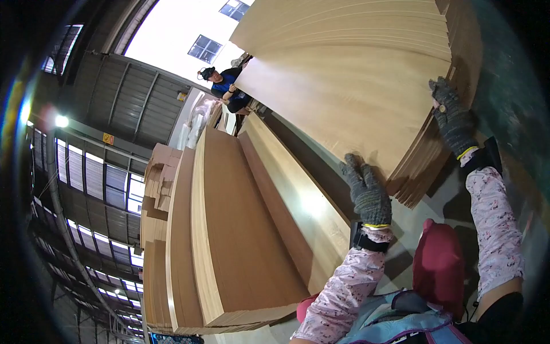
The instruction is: Moving and stacking large wooden panels in a warehouse or furniture factory setting.
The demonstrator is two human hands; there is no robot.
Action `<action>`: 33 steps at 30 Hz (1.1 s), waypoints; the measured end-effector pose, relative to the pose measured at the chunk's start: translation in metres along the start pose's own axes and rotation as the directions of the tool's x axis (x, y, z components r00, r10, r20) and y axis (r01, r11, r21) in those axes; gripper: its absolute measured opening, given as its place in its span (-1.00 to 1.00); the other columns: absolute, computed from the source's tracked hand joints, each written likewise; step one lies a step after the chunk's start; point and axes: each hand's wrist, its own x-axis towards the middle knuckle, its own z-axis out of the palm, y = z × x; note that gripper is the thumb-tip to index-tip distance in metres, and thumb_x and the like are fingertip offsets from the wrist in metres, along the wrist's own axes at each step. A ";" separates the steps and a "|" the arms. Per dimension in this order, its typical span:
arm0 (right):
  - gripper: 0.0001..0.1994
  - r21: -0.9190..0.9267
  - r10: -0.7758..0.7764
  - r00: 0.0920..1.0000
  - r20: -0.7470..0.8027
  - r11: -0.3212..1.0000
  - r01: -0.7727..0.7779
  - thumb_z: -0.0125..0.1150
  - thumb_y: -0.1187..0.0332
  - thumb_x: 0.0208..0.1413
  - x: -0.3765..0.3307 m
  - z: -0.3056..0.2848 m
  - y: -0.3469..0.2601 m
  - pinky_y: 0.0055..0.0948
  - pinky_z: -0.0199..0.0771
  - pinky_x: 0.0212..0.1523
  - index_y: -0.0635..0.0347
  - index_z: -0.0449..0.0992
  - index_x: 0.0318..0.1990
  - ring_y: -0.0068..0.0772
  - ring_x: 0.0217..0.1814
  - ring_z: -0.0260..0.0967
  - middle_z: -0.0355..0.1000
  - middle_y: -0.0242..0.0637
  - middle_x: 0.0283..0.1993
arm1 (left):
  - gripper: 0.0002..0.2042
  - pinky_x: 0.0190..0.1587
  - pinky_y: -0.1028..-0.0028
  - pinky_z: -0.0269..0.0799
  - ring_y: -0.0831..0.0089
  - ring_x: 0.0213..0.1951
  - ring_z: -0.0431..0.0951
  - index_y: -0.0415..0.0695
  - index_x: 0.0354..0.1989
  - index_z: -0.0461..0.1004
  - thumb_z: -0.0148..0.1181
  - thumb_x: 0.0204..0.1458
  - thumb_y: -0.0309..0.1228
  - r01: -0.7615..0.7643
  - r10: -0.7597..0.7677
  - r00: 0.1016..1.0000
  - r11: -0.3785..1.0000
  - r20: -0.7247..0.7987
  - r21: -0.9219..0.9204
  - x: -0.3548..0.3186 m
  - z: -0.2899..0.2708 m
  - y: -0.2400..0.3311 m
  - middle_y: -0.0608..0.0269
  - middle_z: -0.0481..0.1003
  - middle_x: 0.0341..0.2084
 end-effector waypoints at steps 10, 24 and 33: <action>-0.66 0.737 0.305 0.934 0.184 0.586 -0.337 -0.19 0.44 0.28 -0.008 0.013 0.035 -0.46 0.19 0.23 0.33 0.26 0.17 -0.38 0.24 0.21 0.27 -0.19 0.22 | -0.53 0.33 0.32 -0.10 0.08 0.33 0.00 -0.23 0.27 0.09 -0.09 0.20 -0.38 0.072 -0.069 0.997 0.990 0.032 -0.123 0.000 -0.005 0.003 -0.14 0.01 0.29; -0.82 0.514 0.052 0.758 0.650 0.706 -0.488 0.10 0.43 0.15 -0.150 0.077 -0.249 -0.46 0.41 -0.05 0.29 0.49 -0.13 -0.40 -0.08 0.44 0.51 -0.21 -0.16 | -0.62 0.18 0.36 0.19 0.14 0.15 0.31 -0.21 0.18 0.23 -0.11 0.18 -0.43 0.582 -0.641 0.734 0.764 0.224 0.277 -0.263 -0.114 -0.196 -0.03 0.32 0.11; -0.63 -0.264 0.485 0.391 0.782 0.826 -0.497 0.04 0.09 0.10 -0.324 0.190 -0.127 -0.16 0.40 -0.07 0.11 0.44 -0.04 0.04 -0.08 0.42 0.46 0.01 -0.13 | -0.61 0.17 0.29 0.20 0.03 0.11 0.32 -0.26 0.14 0.27 -0.04 0.11 -0.48 0.738 -0.725 0.675 0.666 -0.134 0.111 -0.321 -0.171 -0.269 -0.15 0.34 0.06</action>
